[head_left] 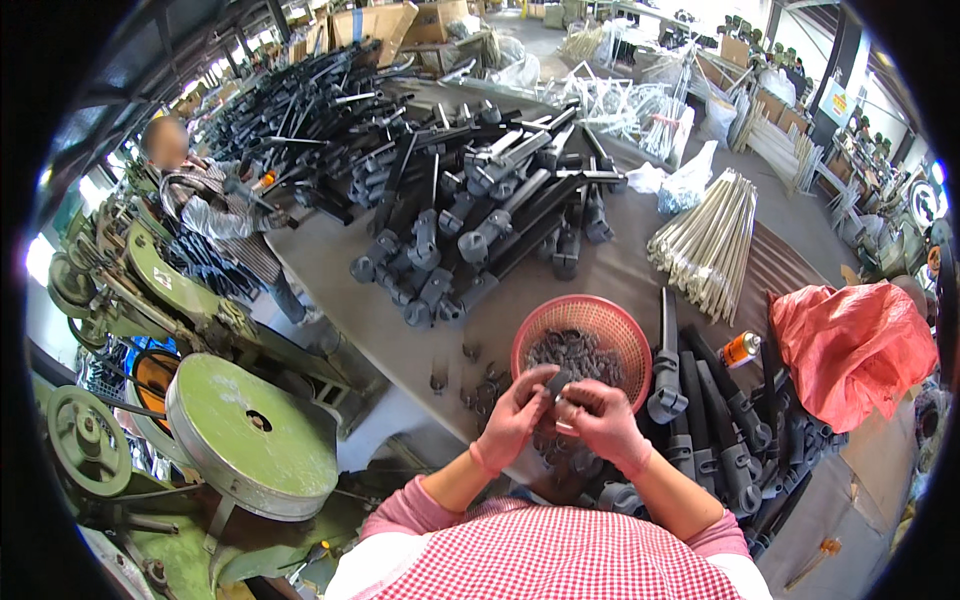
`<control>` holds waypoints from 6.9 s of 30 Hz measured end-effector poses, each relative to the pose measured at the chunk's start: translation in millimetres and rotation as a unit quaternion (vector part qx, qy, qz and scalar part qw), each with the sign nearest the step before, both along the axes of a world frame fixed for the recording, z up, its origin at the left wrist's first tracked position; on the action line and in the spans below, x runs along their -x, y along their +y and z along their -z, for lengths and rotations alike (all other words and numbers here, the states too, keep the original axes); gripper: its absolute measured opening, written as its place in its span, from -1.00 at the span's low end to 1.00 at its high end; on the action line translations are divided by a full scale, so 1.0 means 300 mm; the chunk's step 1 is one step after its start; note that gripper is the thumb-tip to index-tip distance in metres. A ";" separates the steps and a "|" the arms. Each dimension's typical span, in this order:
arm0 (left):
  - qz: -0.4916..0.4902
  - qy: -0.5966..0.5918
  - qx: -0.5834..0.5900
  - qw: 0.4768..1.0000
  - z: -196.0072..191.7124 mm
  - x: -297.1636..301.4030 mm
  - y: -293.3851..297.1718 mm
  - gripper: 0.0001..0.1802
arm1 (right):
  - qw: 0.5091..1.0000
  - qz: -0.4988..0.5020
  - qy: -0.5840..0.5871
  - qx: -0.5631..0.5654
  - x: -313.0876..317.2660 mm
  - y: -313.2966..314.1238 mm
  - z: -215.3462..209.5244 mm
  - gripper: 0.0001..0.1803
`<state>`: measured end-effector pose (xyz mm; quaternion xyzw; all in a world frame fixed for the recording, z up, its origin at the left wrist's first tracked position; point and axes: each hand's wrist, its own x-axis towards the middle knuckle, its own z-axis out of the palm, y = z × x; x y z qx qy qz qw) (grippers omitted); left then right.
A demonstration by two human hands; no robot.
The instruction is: The person picks small black metal components from a red basket and attaches them to long metal rods using a press machine. The person handles each rod individually, aligns the parts, and operates the press to secure the components before placing the finished rods aside.
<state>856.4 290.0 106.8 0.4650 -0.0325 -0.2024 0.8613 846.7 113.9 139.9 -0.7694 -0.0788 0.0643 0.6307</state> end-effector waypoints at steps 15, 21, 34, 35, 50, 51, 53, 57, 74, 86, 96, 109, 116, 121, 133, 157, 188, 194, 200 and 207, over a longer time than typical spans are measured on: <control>0.262 -0.279 -0.672 0.634 0.660 0.253 0.212 -0.60 | 0.802 -0.150 0.191 0.545 -0.183 -0.151 0.594 -0.41; 0.261 -0.276 -0.690 0.616 0.671 0.163 0.142 -0.55 | 0.810 -0.135 0.163 0.547 -0.198 -0.136 0.617 -0.55; 0.046 -0.480 -0.637 0.601 0.400 -0.327 -0.162 -0.74 | 0.846 -0.146 -0.002 0.513 -0.198 -0.199 0.818 -0.72; 0.051 -0.465 -0.690 0.552 0.423 -0.400 -0.214 -0.71 | 0.841 -0.151 0.005 0.520 -0.201 -0.202 0.810 -0.71; 0.043 -0.088 -0.504 0.858 0.517 -0.454 -0.313 -0.60 | 0.842 -0.151 0.029 0.518 -0.163 -0.218 0.589 -0.73; 0.036 -0.061 -0.445 0.893 0.502 -0.428 -0.292 -0.61 | 0.856 -0.127 0.008 0.501 -0.157 -0.217 0.587 -0.73; 0.037 -0.004 -0.348 0.937 0.484 -0.383 -0.266 -0.66 | 0.869 -0.085 -0.015 0.487 -0.150 -0.221 0.589 -0.74; 0.014 0.052 -0.214 0.975 0.493 -0.293 -0.198 -0.79 | 0.951 0.078 0.030 0.296 -0.148 -0.218 0.601 -0.77; 0.010 -0.043 -0.179 0.983 0.172 -0.090 -0.237 -0.80 | 0.833 0.042 0.282 -0.474 -0.024 -0.231 0.327 -0.76; 0.010 -0.058 -0.225 0.973 -0.093 0.300 -0.464 -0.77 | 0.781 0.000 0.222 -0.584 0.321 -0.434 0.185 -0.83; -0.023 -0.069 -0.224 0.972 -0.126 0.407 -0.515 -0.84 | 0.753 -0.057 0.223 -0.616 0.381 -0.498 0.162 -0.84; -0.022 -0.026 -0.174 0.984 0.001 0.332 -0.400 -0.86 | 0.858 -0.012 0.292 -0.422 0.341 -0.391 0.135 -0.76; 0.067 -0.047 -0.072 0.994 0.067 0.188 -0.245 -0.80 | 0.841 -0.028 0.318 -0.437 0.222 -0.266 0.106 -0.76; 0.074 -0.068 -0.016 0.995 0.101 0.091 -0.130 -0.75 | 0.877 -0.037 0.337 -0.341 0.130 -0.211 0.057 -0.73; 0.088 -0.067 -0.042 0.993 0.111 -0.064 0.024 -0.79 | 0.897 -0.073 0.335 -0.281 -0.016 -0.085 0.029 -0.82; 0.159 0.067 -0.194 0.966 0.047 -0.083 -0.299 -0.78 | 0.746 -0.018 0.244 -0.619 0.062 -0.363 0.328 -0.81; 0.166 0.039 -0.242 0.955 0.042 0.071 -0.383 -0.84 | 0.809 0.018 0.265 -0.524 0.198 -0.419 0.293 -0.90; 0.135 0.039 -0.195 0.971 0.041 0.064 -0.325 -0.82 | 0.876 0.073 0.235 -0.415 0.199 -0.380 0.172 -0.89; 0.113 0.034 -0.105 0.987 0.084 0.058 -0.285 -0.84 | 0.926 0.112 0.178 -0.314 0.176 -0.249 0.117 -0.82; 0.153 -0.023 -0.048 0.987 0.150 0.031 -0.240 -0.77 | 0.945 0.165 0.128 -0.251 0.138 -0.160 0.103 -0.78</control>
